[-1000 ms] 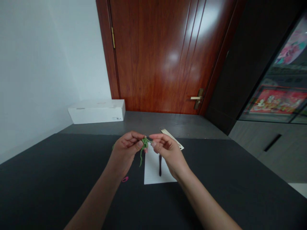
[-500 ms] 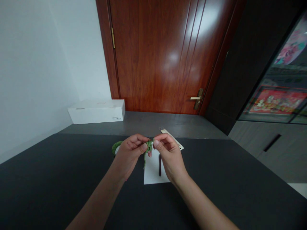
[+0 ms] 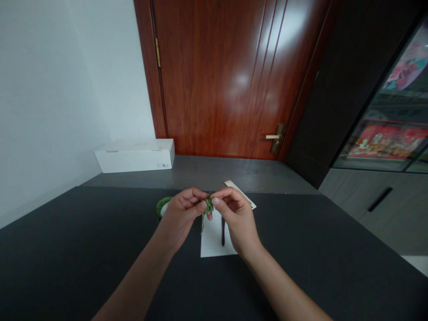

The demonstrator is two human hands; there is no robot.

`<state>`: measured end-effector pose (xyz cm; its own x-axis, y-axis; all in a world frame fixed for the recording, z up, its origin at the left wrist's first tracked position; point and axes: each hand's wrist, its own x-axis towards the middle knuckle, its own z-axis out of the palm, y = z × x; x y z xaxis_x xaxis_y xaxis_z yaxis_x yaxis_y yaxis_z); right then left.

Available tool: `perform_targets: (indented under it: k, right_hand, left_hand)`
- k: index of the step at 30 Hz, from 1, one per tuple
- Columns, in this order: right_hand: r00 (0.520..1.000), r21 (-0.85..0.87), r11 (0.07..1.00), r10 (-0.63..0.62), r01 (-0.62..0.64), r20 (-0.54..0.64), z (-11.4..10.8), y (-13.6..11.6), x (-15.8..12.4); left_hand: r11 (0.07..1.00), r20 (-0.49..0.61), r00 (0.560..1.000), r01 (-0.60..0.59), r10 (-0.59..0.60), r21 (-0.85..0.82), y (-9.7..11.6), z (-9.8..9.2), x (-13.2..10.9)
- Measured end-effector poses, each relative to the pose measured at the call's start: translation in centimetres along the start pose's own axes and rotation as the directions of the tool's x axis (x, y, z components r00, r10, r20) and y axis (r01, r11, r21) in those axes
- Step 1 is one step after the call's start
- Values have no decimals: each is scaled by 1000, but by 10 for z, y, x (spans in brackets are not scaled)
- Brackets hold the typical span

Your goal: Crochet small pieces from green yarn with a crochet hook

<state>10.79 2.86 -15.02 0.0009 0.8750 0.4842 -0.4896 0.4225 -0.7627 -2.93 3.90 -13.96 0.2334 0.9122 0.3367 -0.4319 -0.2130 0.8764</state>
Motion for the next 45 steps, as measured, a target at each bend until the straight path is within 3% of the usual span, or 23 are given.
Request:
perform_targets:
  k: [10, 17, 22, 30, 38, 45]
  right_hand:
    - [997, 162, 984, 82, -79, -13, 6, -6, 2]
    - [993, -106, 994, 28, -40, -118, 2, -6, 1]
    - [997, -110, 993, 31, -38, -65, 4, -9, 2]
    - [1000, -262, 965, -20, 23, 13, 2, -10, -1]
    - [988, -533, 836, -153, 135, 11, -4, -9, -1]
    - [977, -621, 762, -209, 182, 29, -2, -14, -2]
  left_hand:
    - [998, 41, 999, 4, -2, -59, 0, 0, 0]
    - [997, 76, 997, 0, 6, -74, 1, 0, -1]
    - [997, 67, 998, 20, -15, -77, 2, 1, -1]
    - [996, 58, 997, 50, -45, -76, 0, 0, -1]
    - [997, 60, 997, 58, -54, -53, 0, 0, -1]
    - [998, 62, 997, 50, -48, -46, 0, -1, 0]
